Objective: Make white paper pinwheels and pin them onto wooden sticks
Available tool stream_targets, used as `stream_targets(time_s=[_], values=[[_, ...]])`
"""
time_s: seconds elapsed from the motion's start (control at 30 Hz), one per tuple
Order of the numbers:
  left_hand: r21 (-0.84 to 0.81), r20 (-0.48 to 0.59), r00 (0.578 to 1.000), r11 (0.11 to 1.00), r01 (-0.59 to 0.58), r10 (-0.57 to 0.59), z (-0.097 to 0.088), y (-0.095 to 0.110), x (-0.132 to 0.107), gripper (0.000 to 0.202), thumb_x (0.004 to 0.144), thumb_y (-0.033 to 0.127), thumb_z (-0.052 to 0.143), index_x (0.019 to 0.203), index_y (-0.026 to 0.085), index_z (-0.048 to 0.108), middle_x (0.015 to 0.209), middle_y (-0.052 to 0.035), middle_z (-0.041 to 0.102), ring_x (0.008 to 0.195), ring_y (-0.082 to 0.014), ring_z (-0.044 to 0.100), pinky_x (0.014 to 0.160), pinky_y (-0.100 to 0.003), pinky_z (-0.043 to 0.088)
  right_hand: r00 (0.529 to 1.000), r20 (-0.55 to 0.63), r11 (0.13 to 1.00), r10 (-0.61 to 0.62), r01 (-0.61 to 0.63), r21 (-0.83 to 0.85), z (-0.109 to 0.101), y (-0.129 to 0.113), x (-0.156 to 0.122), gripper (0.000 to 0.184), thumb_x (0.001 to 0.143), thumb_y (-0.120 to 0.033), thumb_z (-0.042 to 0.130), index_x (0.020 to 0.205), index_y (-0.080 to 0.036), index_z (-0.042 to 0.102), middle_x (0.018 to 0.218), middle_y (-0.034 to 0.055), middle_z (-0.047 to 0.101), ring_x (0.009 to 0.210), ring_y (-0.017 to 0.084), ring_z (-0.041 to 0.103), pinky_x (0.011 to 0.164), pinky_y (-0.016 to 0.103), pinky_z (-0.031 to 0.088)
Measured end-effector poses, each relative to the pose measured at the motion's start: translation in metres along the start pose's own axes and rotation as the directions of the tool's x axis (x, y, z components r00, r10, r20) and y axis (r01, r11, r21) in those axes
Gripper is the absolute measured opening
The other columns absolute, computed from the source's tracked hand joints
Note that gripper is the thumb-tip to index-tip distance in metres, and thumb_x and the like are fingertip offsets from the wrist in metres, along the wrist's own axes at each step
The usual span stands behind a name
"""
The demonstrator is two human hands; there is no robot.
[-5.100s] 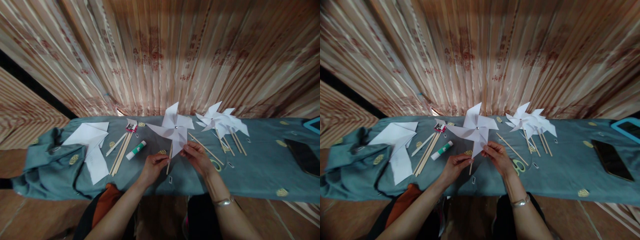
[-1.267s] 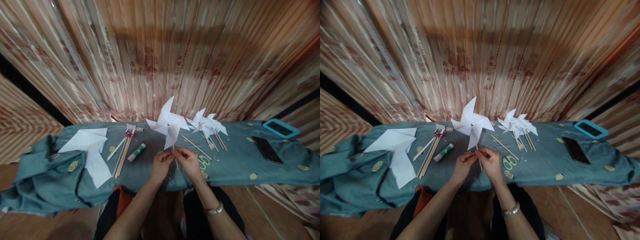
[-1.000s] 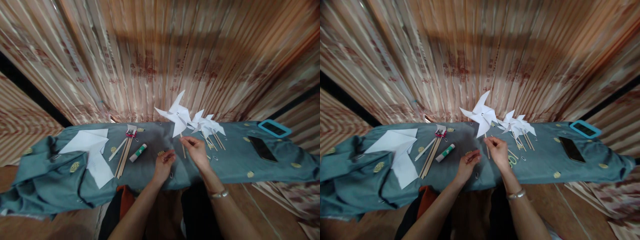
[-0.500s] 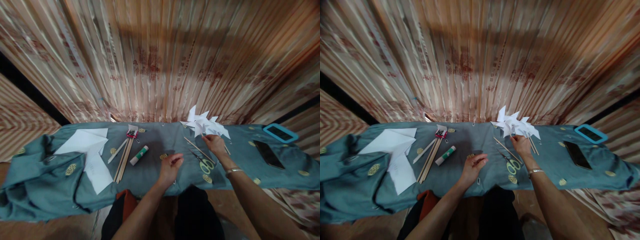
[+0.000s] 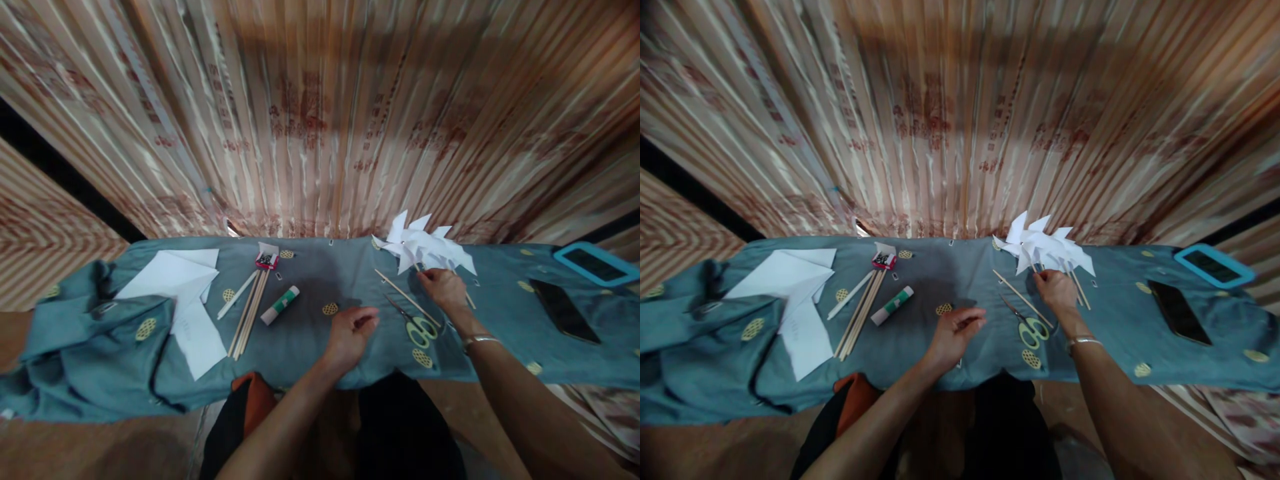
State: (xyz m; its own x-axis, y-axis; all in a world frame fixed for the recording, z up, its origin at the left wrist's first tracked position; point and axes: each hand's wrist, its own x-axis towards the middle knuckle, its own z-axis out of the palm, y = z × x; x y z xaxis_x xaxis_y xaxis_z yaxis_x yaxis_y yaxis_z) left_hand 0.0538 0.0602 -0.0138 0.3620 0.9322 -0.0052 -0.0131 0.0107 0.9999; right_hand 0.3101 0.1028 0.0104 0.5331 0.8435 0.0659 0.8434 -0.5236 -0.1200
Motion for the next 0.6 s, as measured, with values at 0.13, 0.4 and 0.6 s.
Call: stream_targets(time_s=[0.13, 0.4, 0.6], values=[[0.021, 0.012, 0.999, 0.999, 0.030, -0.030, 0.003, 0.001, -0.004, 0.019, 0.078, 0.019, 0.064, 0.094, 0.017, 0.075, 0.082, -0.0046, 0.073, 0.075, -0.0167, 0.064, 0.072, -0.027, 0.050, 1.000, 0.010, 0.999, -0.018, 0.019, -0.048, 0.002, 0.005, 0.000, 0.035, 0.088, -0.040, 0.050, 0.097, -0.016, 0.075, 0.090, 0.0215, 0.072, 0.085, 0.032, 0.069, 0.073, 0.041, 0.051], [0.043, 0.052, 0.997, 0.998, 0.046, -0.048, 0.009, 0.003, -0.013, 0.024, 0.081, 0.016, 0.060, 0.100, 0.012, 0.074, 0.086, -0.0072, 0.073, 0.076, -0.0167, 0.065, 0.070, -0.026, 0.049, 0.987, -0.095, 0.985, -0.131, 0.119, -0.125, -0.008, 0.007, -0.014, 0.038, 0.088, -0.044, 0.049, 0.091, -0.017, 0.076, 0.080, 0.0190, 0.074, 0.072, 0.034, 0.070, 0.060, 0.039, 0.047], [0.176, 0.146, 0.989, 0.984, 0.012, -0.038, 0.009, 0.012, -0.021, 0.023, 0.082, 0.017, 0.061, 0.100, 0.015, 0.075, 0.089, -0.0071, 0.074, 0.077, -0.0165, 0.066, 0.073, -0.024, 0.049, 0.901, -0.122, 0.897, -0.416, 0.429, 0.111, -0.020, -0.041, -0.067, 0.030, 0.087, -0.041, 0.050, 0.084, -0.024, 0.074, 0.078, 0.0071, 0.076, 0.071, 0.025, 0.072, 0.059, 0.029, 0.047]])
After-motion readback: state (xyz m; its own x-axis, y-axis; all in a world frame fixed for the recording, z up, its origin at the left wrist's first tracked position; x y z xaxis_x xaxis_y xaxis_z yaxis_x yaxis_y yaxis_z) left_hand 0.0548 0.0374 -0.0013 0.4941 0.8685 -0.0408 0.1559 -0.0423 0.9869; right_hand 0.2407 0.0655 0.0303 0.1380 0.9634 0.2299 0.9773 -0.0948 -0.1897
